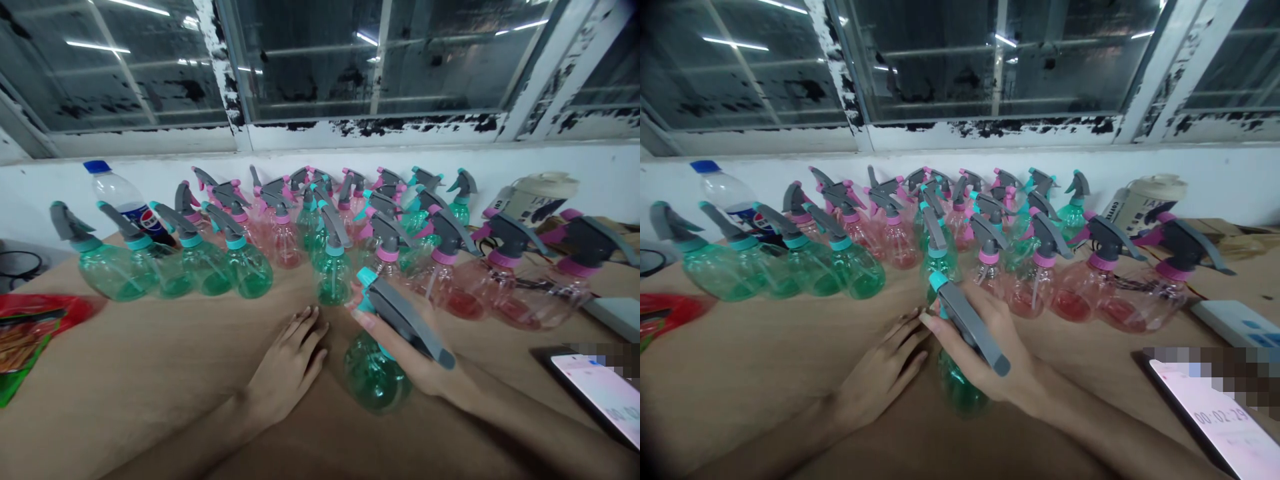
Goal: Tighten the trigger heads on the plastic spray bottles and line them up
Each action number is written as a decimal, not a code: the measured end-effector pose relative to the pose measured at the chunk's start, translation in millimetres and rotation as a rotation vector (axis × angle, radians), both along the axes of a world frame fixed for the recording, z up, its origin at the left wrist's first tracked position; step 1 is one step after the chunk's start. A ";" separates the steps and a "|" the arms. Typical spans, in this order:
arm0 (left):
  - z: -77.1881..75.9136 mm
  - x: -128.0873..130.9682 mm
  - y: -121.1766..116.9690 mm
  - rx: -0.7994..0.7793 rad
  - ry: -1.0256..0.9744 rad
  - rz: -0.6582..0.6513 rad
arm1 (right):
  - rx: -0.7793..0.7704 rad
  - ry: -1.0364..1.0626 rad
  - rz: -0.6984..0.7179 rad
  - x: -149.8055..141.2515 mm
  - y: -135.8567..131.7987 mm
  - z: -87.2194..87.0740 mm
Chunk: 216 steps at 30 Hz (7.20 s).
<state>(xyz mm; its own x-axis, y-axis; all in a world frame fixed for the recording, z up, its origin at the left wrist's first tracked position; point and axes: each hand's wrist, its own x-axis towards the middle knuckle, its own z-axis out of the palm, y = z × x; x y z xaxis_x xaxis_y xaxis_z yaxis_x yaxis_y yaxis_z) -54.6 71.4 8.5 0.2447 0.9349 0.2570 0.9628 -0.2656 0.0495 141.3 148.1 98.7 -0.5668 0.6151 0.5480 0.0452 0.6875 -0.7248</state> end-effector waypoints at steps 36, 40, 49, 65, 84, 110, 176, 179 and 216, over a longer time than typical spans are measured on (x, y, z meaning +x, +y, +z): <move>3.1 -0.5 0.2 -0.034 -0.001 -0.002 | 0.003 -0.015 0.024 0.3 2.5 -0.7; 4.2 0.3 0.2 -0.037 -0.002 0.002 | 0.029 0.005 0.030 0.5 4.0 -3.3; 0.2 -0.8 0.5 0.005 -0.019 -0.005 | -0.029 -0.009 0.019 1.4 1.7 -6.2; 1.2 -1.3 0.6 -0.008 -0.009 -0.012 | -0.072 0.011 0.030 1.6 2.0 -12.3; -0.3 -1.4 0.6 -0.009 -0.014 -0.013 | -0.047 0.034 0.052 1.7 3.3 -7.0; 1.6 -0.1 0.3 0.005 -0.020 -0.008 | -0.003 0.041 0.054 -0.3 3.5 -9.2; 40.2 -13.7 -53.2 0.214 -0.337 0.146 | 0.187 -0.015 -0.024 -85.3 -17.5 -4.8; 45.5 -26.3 -55.2 0.240 -0.336 0.164 | 0.160 -0.094 -0.058 -81.3 -20.9 -6.0; 62.5 -57.6 37.1 0.157 -0.142 0.452 | -0.357 -0.357 -0.201 -41.8 52.3 -12.1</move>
<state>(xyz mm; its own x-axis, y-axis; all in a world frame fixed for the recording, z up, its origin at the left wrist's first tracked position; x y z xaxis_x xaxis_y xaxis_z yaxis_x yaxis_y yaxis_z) -112.2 108.4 71.0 -0.2233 0.8867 0.4047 0.9701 0.1615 0.1813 99.5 200.4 86.6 -0.5318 0.8431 0.0800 0.4365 0.3539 -0.8272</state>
